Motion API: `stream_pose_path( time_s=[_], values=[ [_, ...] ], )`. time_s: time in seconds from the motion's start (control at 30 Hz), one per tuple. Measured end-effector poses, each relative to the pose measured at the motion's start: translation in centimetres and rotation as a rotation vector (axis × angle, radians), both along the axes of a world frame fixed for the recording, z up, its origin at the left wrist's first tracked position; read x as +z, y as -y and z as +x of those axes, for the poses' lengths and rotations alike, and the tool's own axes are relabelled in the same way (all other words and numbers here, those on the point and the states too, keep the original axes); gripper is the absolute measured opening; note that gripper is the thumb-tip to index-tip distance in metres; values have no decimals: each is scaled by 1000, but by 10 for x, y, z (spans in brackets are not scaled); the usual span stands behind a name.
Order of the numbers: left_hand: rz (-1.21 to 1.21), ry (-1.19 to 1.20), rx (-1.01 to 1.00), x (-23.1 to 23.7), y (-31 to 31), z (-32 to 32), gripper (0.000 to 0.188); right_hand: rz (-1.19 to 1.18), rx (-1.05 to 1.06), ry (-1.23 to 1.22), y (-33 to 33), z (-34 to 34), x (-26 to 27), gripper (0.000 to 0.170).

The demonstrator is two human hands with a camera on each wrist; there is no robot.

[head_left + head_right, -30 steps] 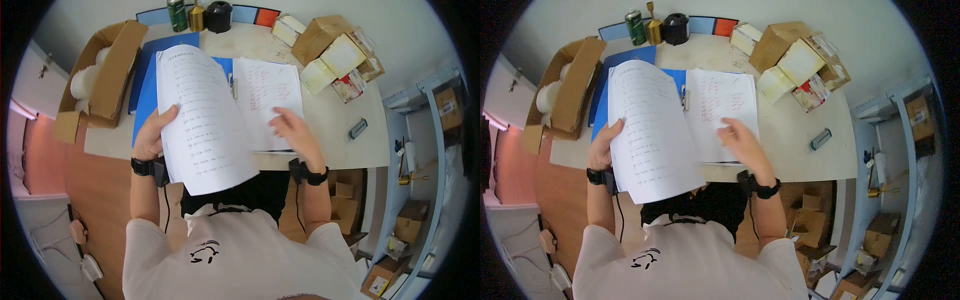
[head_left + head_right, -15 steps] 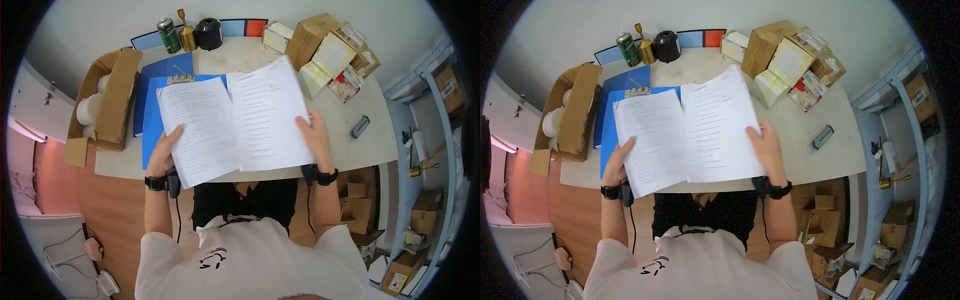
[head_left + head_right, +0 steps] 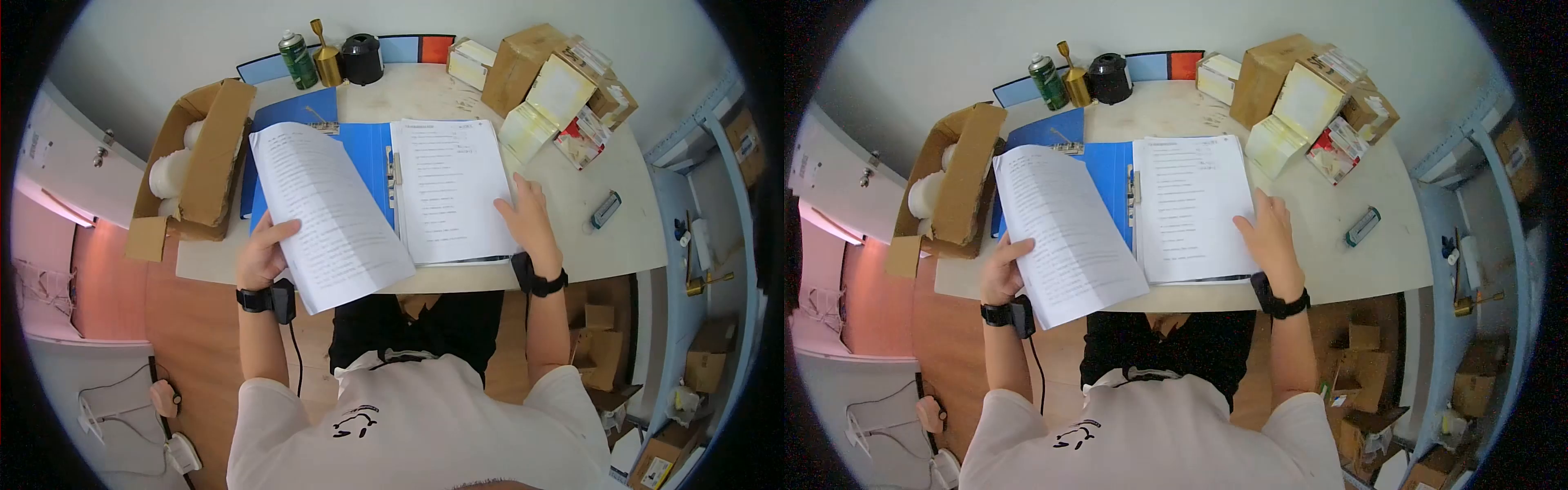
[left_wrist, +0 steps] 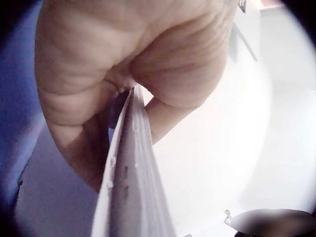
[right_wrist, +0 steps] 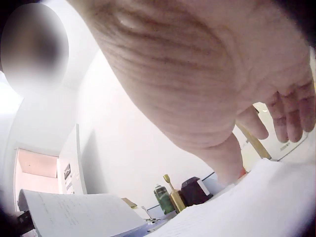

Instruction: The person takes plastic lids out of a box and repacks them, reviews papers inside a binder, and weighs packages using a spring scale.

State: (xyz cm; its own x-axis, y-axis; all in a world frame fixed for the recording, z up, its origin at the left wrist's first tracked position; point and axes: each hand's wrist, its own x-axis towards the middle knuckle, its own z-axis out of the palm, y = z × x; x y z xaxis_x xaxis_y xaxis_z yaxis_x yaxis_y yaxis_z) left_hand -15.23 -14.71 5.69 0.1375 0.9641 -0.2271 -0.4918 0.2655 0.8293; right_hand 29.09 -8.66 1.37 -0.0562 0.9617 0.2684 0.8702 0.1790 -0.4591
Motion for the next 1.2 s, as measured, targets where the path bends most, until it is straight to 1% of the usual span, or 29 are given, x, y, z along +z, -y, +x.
stream_pose_path(
  time_s=[0.07, 0.1, 0.17, 0.2, 0.27, 0.3, 0.37, 0.4, 0.47, 0.5, 0.57, 0.6, 0.67, 0.7, 0.73, 0.77, 0.8, 0.87, 0.9, 0.93, 0.97, 1.0, 1.03, 1.07, 1.13, 1.2],
  values=[
    [29, 0, -24, 2, -2, 10, 63, -73, 57, -168, 9, -8, 3, 62],
    [59, 4, -57, 2, -3, 14, 63, -74, 56, -171, 17, -17, 10, 62],
    [72, 7, -103, -1, -9, 24, 65, -514, 287, -692, 34, -38, 24, 63],
    [94, 40, -134, -3, -13, 31, 66, -509, 278, -698, 39, -46, 23, 63],
    [120, 72, -173, -1, -20, 49, 68, -718, 368, -971, 44, -57, 20, 61],
    [138, 51, -174, 2, -23, 62, 69, -710, 366, -973, 43, -58, 22, 61],
    [161, 33, -175, 7, -29, 83, 72, -514, 365, -955, 40, -56, 25, 56],
    [167, -37, -164, 10, -32, 92, 71, -511, 364, -954, 38, -53, 27, 56],
    [190, -189, -181, 13, -39, 110, 68, -319, 267, -1135, 34, -42, 32, 52],
    [192, -185, -183, 7, -45, 119, 68, -316, 266, -1132, 34, -36, 32, 52],
    [317, -319, -139, -6, -55, 138, 65, -224, 125, -1048, 30, -26, 28, 51],
    [342, -347, -126, -7, -58, 145, 66, -221, 126, -1043, 28, -21, 22, 51],
    [349, -300, -124, -4, -56, 155, 68, -82, 78, -1002, 22, -10, 4, 49],
    [352, -259, -123, -2, -55, 159, 69, -79, 77, -999, 19, -5, -2, 49],
    [353, -256, -126, -6, -54, 159, 69, -66, 35, -890, 16, -1, -8, 47],
    [324, -447, -135, -15, -53, 156, 71, -55, -9, -783, 14, 3, -14, 45],
    [294, -640, -145, -23, -50, 154, 72, -54, -13, -783, 13, 10, -22, 45],
    [265, -658, -183, -39, -39, 151, 72, -260, 2, -527, 7, 19, -33, 45],
    [228, -672, -214, -43, -33, 150, 72, -258, 2, -529, 8, 18, -28, 45],
    [201, -622, -240, -45, -29, 150, 74, -287, -52, -379, 11, 16, -21, 49],
    [197, -621, -238, -46, -27, 152, 74, -317, -104, -227, 12, 14, -17, 53],
    [168, -544, -197, -47, -24, 155, 75, -322, -101, -223, 12, 14, -22, 53],
    [140, -466, -154, -48, -21, 158, 76, -281, -60, -274, 11, 15, -30, 53],
    [137, -462, -149, -48, -21, 159, 76, -237, -19, -325, 9, 14, -31, 54],
    [64, -227, -177, -46, -25, 162, 78, -252, -7, -343, 12, 7, -32, 56],
    [51, -236, -179, -26, -21, 175, 76, -267, 1, -367, 12, 4, -33, 58]
  ],
)
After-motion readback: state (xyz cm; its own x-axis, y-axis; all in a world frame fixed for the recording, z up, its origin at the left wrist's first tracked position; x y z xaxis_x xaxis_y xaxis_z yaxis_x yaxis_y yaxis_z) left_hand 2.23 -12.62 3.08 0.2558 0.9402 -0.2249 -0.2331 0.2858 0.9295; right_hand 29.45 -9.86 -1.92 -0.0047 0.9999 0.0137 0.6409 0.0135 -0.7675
